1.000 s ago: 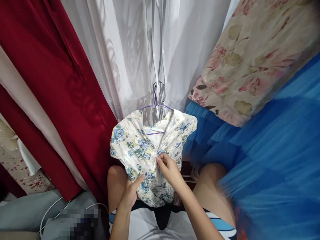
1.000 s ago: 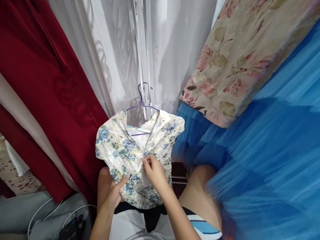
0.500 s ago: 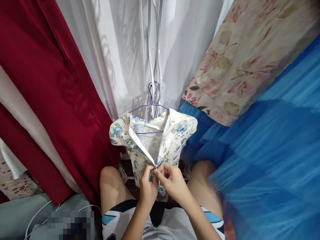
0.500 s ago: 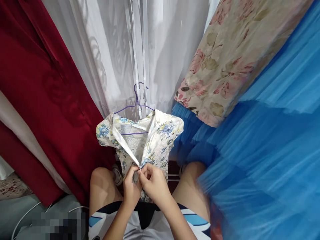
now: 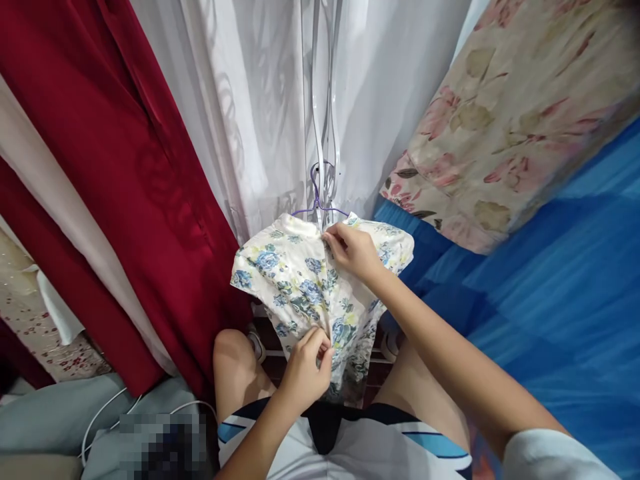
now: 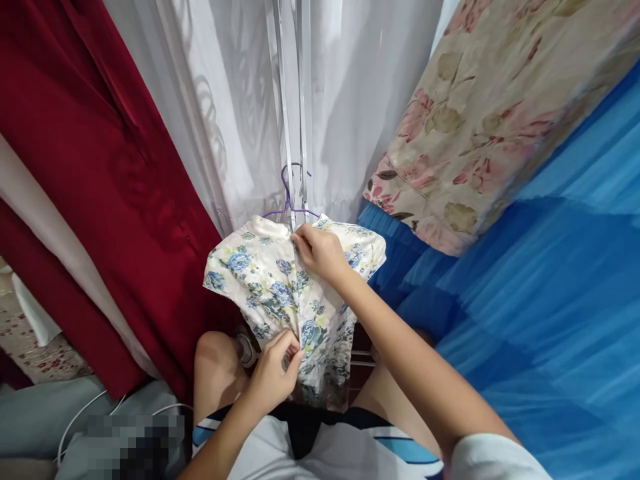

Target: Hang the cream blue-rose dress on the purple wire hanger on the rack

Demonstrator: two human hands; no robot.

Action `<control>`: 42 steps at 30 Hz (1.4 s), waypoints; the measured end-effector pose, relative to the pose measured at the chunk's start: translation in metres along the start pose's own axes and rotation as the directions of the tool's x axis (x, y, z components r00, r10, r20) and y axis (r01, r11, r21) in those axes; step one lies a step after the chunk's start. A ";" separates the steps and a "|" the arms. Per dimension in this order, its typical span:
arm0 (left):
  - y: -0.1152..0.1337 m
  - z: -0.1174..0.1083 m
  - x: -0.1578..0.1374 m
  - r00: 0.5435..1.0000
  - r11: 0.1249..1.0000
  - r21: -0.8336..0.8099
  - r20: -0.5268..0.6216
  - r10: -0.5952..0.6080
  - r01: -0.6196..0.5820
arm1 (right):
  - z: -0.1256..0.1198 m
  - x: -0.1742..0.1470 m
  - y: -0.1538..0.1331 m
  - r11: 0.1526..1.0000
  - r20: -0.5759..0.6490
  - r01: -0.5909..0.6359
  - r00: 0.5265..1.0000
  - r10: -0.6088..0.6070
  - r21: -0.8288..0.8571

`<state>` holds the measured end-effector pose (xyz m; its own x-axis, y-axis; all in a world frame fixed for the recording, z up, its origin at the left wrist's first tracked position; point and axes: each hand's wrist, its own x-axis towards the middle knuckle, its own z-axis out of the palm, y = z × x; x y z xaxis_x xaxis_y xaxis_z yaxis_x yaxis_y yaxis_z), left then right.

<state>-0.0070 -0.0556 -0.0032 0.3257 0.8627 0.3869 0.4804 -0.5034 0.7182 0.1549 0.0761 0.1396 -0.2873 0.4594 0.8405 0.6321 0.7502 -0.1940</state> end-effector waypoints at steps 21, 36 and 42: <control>0.053 -0.093 0.157 0.802 0.837 0.400 -0.315 0.507 -0.372 | 0.031 -0.024 -0.045 0.476 -0.144 -0.313 0.694 0.706 0.822; 0.061 -0.082 0.159 0.663 0.889 0.184 -0.607 0.439 -0.420 | 0.062 -0.048 -0.037 0.362 0.187 -0.563 0.694 0.695 0.743; 0.043 -0.132 0.153 0.485 0.930 0.144 -0.820 0.303 -0.338 | 0.063 -0.096 -0.040 0.361 0.225 -0.647 0.642 0.733 0.672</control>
<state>-0.0443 0.0612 0.1634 -0.3644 0.3050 0.8799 0.4540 -0.7668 0.4538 0.1118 0.0320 0.0344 0.1165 0.9518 0.2838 -0.0692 0.2928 -0.9537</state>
